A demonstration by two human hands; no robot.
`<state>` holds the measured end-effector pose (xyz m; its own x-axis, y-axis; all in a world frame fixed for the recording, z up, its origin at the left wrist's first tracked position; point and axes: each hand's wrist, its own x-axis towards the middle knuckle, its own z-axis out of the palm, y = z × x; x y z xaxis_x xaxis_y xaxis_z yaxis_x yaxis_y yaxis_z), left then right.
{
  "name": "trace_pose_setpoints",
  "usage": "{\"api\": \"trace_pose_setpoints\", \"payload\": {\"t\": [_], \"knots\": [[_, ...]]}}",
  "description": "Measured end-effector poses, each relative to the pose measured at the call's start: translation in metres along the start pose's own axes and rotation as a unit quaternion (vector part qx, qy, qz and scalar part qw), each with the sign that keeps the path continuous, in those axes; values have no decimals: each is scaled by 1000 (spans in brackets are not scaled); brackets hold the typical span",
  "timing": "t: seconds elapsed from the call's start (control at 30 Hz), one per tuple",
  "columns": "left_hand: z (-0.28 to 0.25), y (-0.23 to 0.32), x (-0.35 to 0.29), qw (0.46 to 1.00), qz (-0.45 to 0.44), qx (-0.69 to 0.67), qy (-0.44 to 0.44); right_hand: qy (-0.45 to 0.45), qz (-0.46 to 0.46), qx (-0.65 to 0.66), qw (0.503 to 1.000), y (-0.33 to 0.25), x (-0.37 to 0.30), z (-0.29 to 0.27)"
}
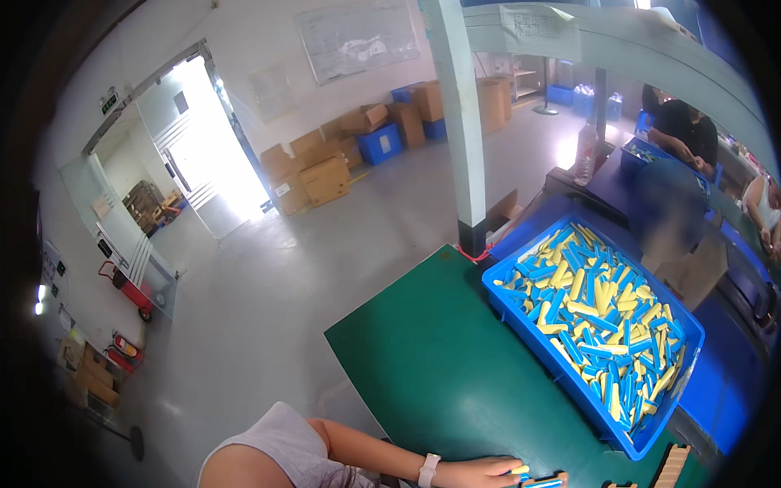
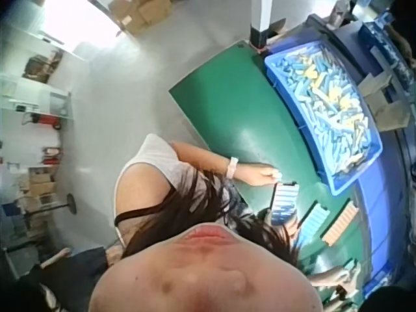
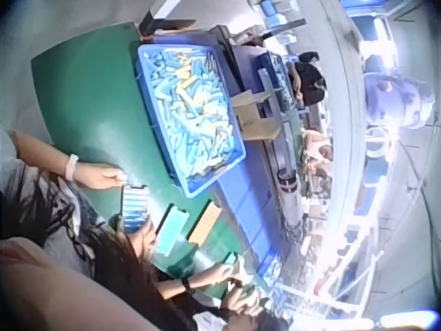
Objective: The person retrieves plastic pieces from a container and a strip, and inserts them one by one into slots on assembly trays by hand.
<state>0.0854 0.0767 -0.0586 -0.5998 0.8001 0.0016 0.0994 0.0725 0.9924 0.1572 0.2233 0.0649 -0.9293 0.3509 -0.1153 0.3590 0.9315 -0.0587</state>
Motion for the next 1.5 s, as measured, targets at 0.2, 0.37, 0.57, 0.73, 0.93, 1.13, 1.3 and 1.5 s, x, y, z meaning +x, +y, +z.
{"api": "trace_pose_setpoints", "payload": {"t": [0.2,0.37,0.57,0.73,0.93,1.13,1.3,1.5], "knots": [[-5,18,12,990,-62,-54,-118,-80,25,-63,994,12,25,7],[-8,31,20,981,-100,-138,-93,-199,268,-121,935,67,-44,10],[-25,56,22,933,-286,-195,-95,166,271,55,947,61,-32,36],[-16,61,23,893,-343,-279,-87,245,204,86,944,139,-17,17],[-15,72,17,895,-332,-275,-116,194,243,23,950,212,34,27],[-26,70,13,913,-307,-246,-108,101,251,76,960,234,66,34],[-32,68,10,904,-305,-296,-46,270,226,42,935,213,50,14],[-27,72,12,918,-264,-296,9,221,66,94,968,96,-21,-37]]}}
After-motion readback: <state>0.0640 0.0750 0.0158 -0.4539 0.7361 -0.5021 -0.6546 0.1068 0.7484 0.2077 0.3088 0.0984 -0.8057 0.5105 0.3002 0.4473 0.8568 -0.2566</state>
